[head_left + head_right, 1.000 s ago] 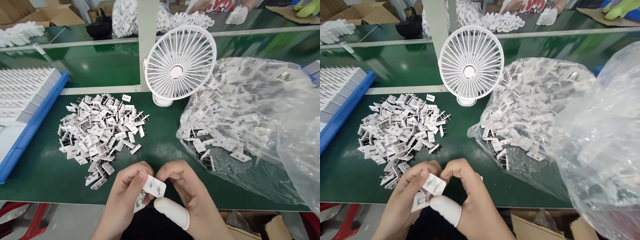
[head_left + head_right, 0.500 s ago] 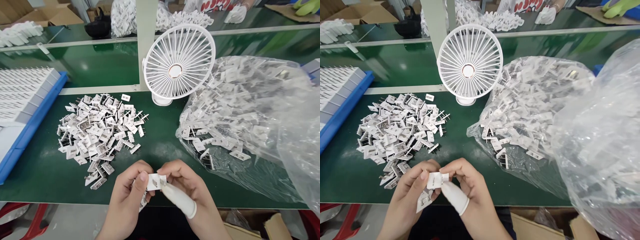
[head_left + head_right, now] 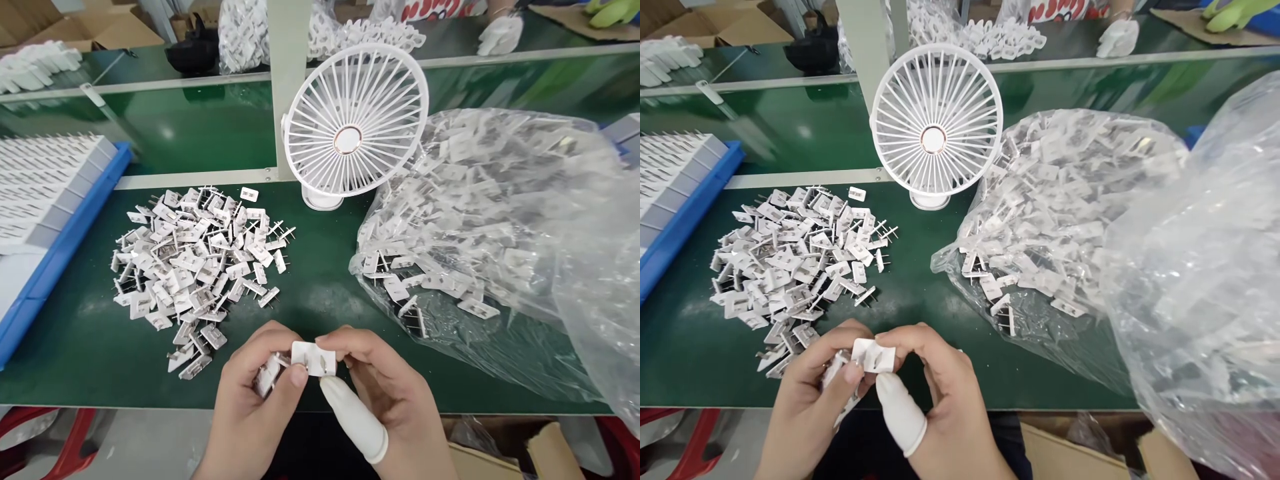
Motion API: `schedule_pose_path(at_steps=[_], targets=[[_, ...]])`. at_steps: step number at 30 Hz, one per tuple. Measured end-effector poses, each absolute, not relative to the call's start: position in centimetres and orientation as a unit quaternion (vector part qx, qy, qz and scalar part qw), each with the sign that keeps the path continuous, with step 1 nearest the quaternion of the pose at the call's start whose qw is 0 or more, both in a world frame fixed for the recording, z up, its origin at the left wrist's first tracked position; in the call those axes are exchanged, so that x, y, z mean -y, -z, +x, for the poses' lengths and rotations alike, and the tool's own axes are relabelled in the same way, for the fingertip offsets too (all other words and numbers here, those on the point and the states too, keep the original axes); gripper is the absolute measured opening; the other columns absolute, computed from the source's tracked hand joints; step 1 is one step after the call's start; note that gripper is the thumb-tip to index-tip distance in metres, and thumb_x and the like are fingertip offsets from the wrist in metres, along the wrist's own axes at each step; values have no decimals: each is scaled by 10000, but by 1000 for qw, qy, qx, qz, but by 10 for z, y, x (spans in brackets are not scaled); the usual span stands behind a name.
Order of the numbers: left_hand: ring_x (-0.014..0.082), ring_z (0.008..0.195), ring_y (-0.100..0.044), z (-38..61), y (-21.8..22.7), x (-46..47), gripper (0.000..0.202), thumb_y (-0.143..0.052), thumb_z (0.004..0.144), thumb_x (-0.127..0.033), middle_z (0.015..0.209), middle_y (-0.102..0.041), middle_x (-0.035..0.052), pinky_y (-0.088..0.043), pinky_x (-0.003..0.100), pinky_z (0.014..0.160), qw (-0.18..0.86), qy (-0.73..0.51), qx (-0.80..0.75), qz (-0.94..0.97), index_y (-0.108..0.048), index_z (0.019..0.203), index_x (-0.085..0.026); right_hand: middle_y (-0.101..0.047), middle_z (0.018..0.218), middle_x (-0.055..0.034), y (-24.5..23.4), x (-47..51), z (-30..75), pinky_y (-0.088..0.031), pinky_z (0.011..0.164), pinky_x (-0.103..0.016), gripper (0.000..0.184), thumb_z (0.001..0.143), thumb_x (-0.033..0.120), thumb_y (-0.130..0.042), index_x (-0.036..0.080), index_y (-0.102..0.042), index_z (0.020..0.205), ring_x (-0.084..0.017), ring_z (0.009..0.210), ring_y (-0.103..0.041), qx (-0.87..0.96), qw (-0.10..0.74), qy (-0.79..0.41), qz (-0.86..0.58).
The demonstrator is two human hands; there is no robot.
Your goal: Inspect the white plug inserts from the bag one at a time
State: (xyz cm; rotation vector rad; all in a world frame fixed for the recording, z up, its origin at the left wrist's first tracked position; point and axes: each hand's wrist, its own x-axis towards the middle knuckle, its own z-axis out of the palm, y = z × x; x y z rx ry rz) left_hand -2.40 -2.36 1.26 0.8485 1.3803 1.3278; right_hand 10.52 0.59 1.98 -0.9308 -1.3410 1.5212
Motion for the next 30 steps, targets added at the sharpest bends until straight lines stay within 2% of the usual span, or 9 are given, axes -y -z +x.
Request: schedule_pose_path(at_steps=[4,10,16,21,25,28,30], targets=[[140,532,-432,-25,-12,23,240,-577,846,-359,632,-516,15,-315,277,490,497,-555,-562,360,-722,706,-228,-600,819,23,-19,-4,107,-506,698,-173,304,793,67,-601,301,-626,986,-107,738,-612,539,423,-625,-374],[127,572,-418,-28,-7,24,324,-452,922,-306,676,-490,1,-319,264,500,525,-549,-525,384,-616,661,-208,-593,826,30,-18,-1,107,-493,715,-168,321,803,66,-587,322,-623,994,-102,754,-606,524,419,-642,-371],[115,545,-409,-29,-9,26,285,-517,883,-388,672,-483,-13,-302,272,505,539,-515,-553,373,-618,686,-208,-588,825,21,-18,-2,106,-497,697,-198,314,810,80,-569,323,-614,1004,-122,750,-604,537,418,-628,-379],[113,544,-406,-33,-7,24,299,-538,863,-418,663,-483,-14,-298,270,514,557,-467,-572,381,-601,673,-196,-591,828,17,-15,-5,108,-479,669,-229,352,792,51,-539,304,-578,1035,-135,726,-578,652,376,-518,-407],[104,531,-424,-35,0,21,235,-597,834,-400,600,-495,-19,-318,243,508,589,-478,-553,346,-673,757,-191,-616,848,0,-12,-9,124,-469,668,-237,381,809,41,-479,269,-540,1108,-141,742,-575,760,333,-380,-409],[92,500,-442,-32,5,17,220,-634,812,-385,589,-524,-12,-313,214,460,659,-520,-495,225,-694,831,-175,-614,959,-34,-5,-11,147,-481,697,-246,363,835,70,-462,261,-525,1138,-163,850,-596,771,330,-302,-453],[84,497,-456,-30,5,15,226,-622,817,-382,628,-531,-5,-307,195,436,685,-541,-458,167,-684,786,-168,-602,1044,-68,2,-11,165,-498,743,-283,348,851,102,-458,253,-529,1156,-202,941,-595,781,304,-248,-485]])
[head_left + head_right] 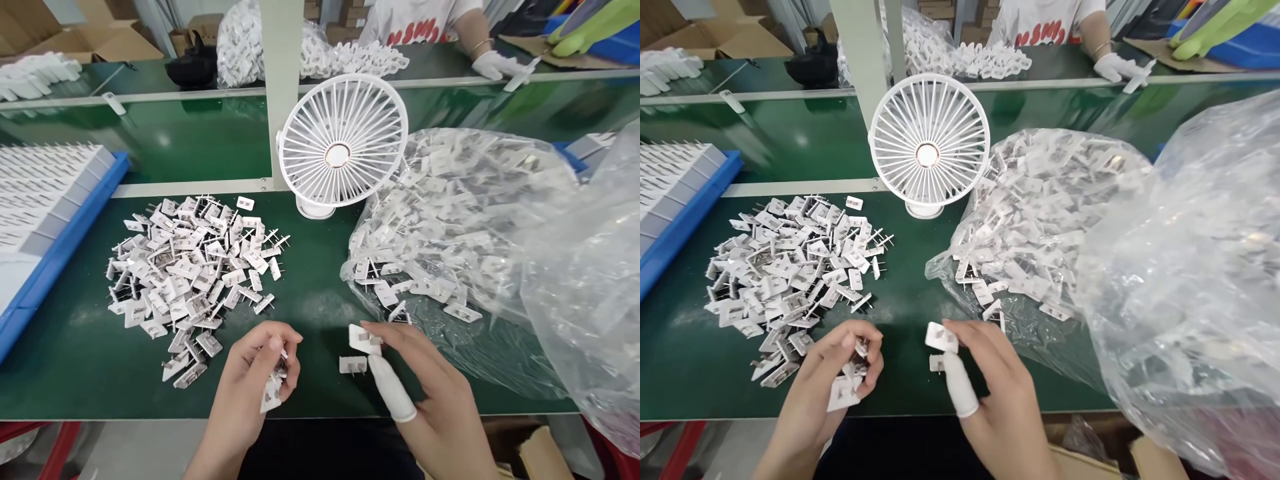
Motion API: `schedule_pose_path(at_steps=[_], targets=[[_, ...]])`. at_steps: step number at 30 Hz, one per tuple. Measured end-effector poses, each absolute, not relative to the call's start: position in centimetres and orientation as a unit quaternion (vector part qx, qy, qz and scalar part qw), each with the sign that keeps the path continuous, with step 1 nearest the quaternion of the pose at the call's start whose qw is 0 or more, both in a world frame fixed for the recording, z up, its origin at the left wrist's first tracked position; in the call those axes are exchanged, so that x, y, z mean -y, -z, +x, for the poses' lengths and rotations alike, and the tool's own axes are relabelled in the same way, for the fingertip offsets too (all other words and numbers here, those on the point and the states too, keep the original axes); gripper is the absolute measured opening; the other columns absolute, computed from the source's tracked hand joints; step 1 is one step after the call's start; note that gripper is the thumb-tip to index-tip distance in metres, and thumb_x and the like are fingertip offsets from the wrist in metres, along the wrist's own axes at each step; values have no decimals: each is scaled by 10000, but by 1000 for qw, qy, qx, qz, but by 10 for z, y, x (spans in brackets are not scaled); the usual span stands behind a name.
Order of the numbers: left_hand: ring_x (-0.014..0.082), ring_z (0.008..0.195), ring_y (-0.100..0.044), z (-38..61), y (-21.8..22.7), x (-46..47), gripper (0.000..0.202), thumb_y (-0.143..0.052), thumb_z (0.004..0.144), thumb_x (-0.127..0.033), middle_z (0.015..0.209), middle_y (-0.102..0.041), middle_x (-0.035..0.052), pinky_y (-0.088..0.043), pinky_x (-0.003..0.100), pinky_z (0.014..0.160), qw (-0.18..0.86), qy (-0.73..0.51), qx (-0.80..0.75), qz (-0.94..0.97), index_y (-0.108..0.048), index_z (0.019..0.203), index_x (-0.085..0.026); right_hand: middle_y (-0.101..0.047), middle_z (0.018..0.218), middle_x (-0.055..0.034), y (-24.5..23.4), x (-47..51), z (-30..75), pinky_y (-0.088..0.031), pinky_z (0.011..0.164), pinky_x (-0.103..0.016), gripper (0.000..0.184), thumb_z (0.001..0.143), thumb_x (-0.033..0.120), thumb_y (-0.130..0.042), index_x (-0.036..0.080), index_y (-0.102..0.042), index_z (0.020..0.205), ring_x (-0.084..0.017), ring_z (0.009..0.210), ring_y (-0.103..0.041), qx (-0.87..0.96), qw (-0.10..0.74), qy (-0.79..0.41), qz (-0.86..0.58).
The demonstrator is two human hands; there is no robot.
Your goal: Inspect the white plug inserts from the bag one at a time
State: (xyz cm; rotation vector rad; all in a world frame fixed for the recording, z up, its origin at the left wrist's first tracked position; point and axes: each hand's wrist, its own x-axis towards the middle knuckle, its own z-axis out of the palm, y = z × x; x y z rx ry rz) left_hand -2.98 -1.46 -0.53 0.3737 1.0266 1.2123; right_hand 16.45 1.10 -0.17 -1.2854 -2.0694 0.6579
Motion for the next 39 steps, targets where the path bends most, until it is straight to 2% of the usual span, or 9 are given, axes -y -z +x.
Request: schedule_pose_path(at_steps=[6,11,16,19,23,27,31,35,39], targets=[[69,439,-435,-26,0,7,266,-540,833,-368,623,-514,4,-298,146,354,746,-563,-357,-3,-638,707,-155,-593,1075,-119,16,-14,183,-509,729,-402,339,855,134,-444,208,-563,1164,-286,959,-579,834,173,-147,-503],[68,428,-454,-20,-6,5,483,-245,949,-302,624,-519,32,-303,129,337,759,-550,-331,-109,-622,709,-121,-581,1005,-116,-5,-6,149,-468,747,-381,243,893,212,-503,172,-536,1130,-257,917,-534,834,288,-129,-453],[80,479,-514,-9,-15,8,363,-357,936,-307,639,-547,16,-379,155,395,730,-564,-345,-172,-606,729,-141,-617,1017,-73,-26,2,109,-456,794,-363,42,850,195,-575,196,-601,884,-239,952,-525,845,314,-213,-378],[82,513,-542,-7,-20,9,341,-381,937,-303,625,-545,3,-434,173,471,714,-575,-354,-185,-578,707,-145,-611,939,-46,-29,-2,100,-459,745,-326,156,839,108,-536,195,-550,710,-206,911,-529,808,332,-278,-400],[72,489,-531,-7,-26,9,313,-391,944,-309,615,-550,-18,-431,178,469,696,-584,-377,-181,-574,750,-145,-596,862,-24,-34,-11,99,-451,694,-286,162,813,101,-545,203,-524,689,-178,840,-543,758,327,-370,-426],[68,418,-467,-2,-34,13,286,-498,899,-351,522,-517,-31,-344,153,383,707,-580,-380,-141,-587,721,-146,-585,827,-28,-47,-16,101,-434,698,-302,153,790,95,-513,197,-550,682,-180,789,-552,695,328,-446,-459],[72,423,-425,3,-46,24,329,-693,748,-412,503,-531,-3,-248,157,358,711,-594,-374,-26,-592,596,-138,-559,782,-29,-72,-21,109,-417,644,-283,166,800,165,-520,188,-534,636,-171,737,-539,665,345,-499,-437],[79,430,-379,-3,-62,33,379,-695,714,-496,507,-508,-7,-252,205,413,660,-582,-430,201,-610,557,-162,-551,783,-23,-101,-23,119,-393,616,-268,175,792,198,-561,189,-511,625,-157,712,-522,692,327,-508,-395],[81,423,-392,-10,-79,34,386,-695,705,-509,533,-473,-15,-247,245,446,625,-563,-461,283,-639,529,-171,-551,782,-25,-114,-23,122,-408,637,-272,244,861,264,-496,196,-510,626,-159,725,-528,684,351,-532,-355]])
